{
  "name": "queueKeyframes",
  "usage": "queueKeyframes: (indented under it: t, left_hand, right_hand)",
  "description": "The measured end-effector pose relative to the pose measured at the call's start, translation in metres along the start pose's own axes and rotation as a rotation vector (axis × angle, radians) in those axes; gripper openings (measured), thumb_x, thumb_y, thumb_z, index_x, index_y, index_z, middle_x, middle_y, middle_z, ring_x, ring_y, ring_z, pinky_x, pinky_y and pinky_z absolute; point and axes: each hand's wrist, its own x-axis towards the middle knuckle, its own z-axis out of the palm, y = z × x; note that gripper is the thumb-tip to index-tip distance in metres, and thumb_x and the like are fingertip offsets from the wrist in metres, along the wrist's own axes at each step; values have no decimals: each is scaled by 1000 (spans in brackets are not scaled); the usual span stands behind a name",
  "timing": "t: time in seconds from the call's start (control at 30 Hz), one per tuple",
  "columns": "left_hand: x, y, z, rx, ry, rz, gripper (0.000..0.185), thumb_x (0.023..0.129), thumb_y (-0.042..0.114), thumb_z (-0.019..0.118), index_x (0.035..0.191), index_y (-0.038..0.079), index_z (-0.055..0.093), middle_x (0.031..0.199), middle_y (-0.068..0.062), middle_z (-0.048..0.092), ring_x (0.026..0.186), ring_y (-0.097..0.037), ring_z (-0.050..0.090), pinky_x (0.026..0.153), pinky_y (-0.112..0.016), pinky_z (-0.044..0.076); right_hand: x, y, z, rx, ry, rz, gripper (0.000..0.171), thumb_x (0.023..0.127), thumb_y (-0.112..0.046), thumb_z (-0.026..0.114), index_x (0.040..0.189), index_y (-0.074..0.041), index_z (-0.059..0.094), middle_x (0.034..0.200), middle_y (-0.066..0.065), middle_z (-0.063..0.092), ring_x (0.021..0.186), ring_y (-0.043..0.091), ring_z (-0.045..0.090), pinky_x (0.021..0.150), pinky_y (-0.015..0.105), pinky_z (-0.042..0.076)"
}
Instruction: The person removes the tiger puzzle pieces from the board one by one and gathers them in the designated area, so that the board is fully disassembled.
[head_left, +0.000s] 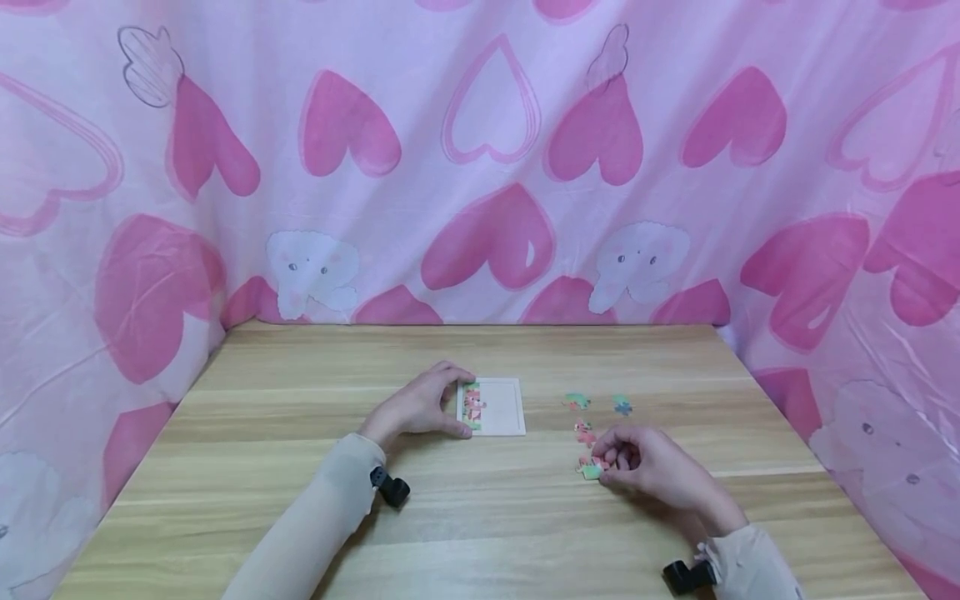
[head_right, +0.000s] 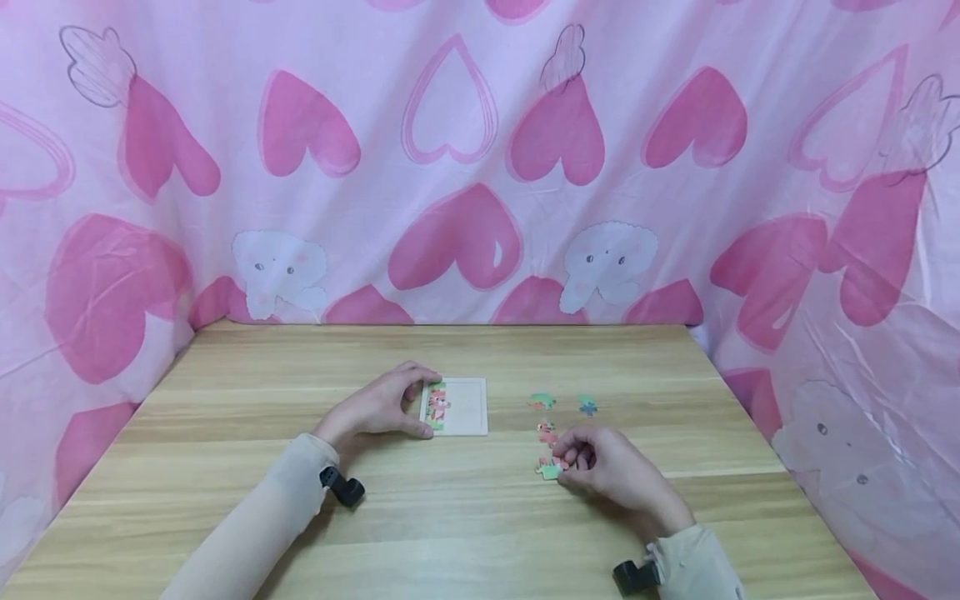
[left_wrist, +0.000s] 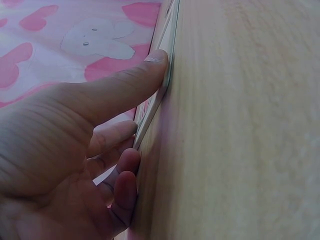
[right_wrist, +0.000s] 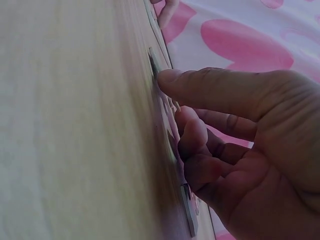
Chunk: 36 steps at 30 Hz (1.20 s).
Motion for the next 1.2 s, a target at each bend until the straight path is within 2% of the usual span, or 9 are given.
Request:
queueKeyframes:
  t: [0.27, 0.57, 0.7, 0.83, 1.07, 1.2]
  left_hand:
    - [-1, 0, 0, 5, 3, 5, 92, 80, 31, 104, 158, 12, 60, 150, -3, 57, 116, -21, 54, 106, -42, 49]
    - [-3, 1, 6, 7, 5, 5, 91, 80, 30, 104, 157, 12, 60, 139, -4, 58, 109, -21, 53, 98, -40, 48]
    - [-2, 1, 3, 10, 18, 2, 90, 79, 30, 105, 156, 12, 61, 138, -4, 59, 108, -21, 53, 96, -40, 48]
    - [-2, 1, 3, 7, 12, -13, 90, 79, 30, 105, 156, 14, 61, 141, -3, 59, 111, -21, 54, 100, -41, 49]
    - [-2, 0, 2, 9, 8, -5, 92, 80, 31, 104, 158, 14, 59, 158, -3, 55, 125, -24, 54, 119, -47, 47]
    - [-1, -1, 2, 16, 3, 4, 96, 80, 31, 104, 161, 13, 56, 159, -3, 55, 124, -24, 54, 118, -47, 48]
  right_hand:
    - [0, -1, 2, -19, 1, -23, 23, 92, -10, 92, 109, -10, 76, 94, 2, 68, 82, 10, 60, 69, 22, 53]
    - [-5, 1, 3, -32, -5, -19, 24, 91, -9, 91, 109, -10, 75, 95, 2, 68, 83, 10, 61, 70, 22, 54]
    - [-3, 1, 2, -59, 7, -1, 24, 92, -10, 91, 109, -12, 76, 96, 2, 68, 83, 10, 60, 70, 23, 54]
    - [-4, 0, 2, -70, 13, 1, 23, 93, -11, 91, 110, -12, 76, 96, 1, 68, 83, 10, 60, 70, 23, 53]
    - [-3, -2, 1, -75, 16, -9, 24, 92, -10, 91, 110, -12, 77, 95, 0, 69, 84, 9, 61, 70, 23, 54]
    - [-2, -2, 0, -70, 9, 17, 25, 91, -8, 91, 111, -11, 76, 96, 2, 68, 85, 11, 61, 71, 23, 54]
